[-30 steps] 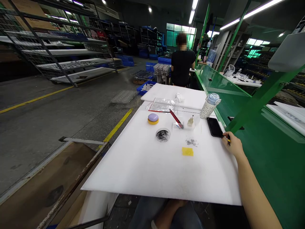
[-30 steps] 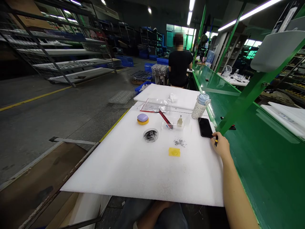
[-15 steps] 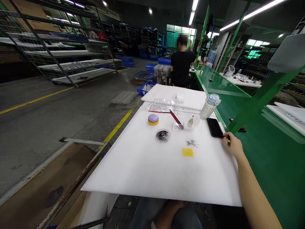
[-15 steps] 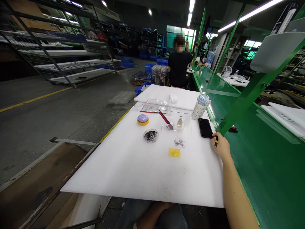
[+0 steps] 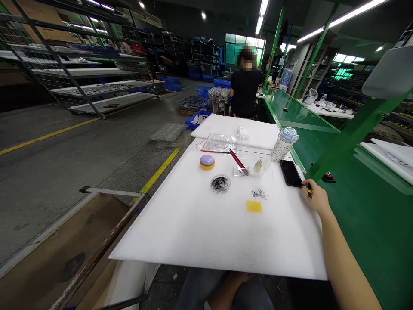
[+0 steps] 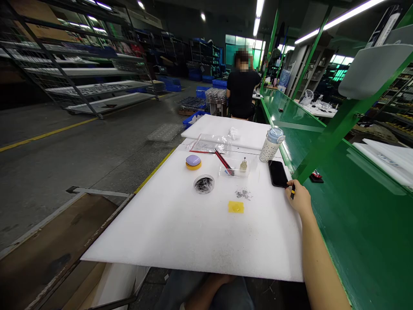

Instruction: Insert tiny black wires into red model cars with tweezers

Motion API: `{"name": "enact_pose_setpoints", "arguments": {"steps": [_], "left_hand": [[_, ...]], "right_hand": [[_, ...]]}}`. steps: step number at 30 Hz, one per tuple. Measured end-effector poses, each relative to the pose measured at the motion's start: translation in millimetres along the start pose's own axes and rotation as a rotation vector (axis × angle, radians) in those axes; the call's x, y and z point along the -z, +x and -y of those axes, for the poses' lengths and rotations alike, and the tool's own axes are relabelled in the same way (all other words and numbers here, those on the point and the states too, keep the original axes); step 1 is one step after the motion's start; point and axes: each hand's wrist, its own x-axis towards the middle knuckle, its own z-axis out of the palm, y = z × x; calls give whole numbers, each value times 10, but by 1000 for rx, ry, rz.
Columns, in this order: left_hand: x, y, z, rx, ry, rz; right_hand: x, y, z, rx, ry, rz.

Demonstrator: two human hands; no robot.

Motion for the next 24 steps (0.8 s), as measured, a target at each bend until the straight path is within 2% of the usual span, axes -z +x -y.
{"name": "enact_pose_setpoints", "arguments": {"steps": [6,14,24], "left_hand": [[-23,92,-52,14,-4,15],[-192,542,-74,89,26,117],[-211,579,35,76,41,139]], "right_hand": [[-3,2,3,4,0,-5],[-20,5,-5,1,2,-18],[-16,6,-14,15,2,-23]]}}
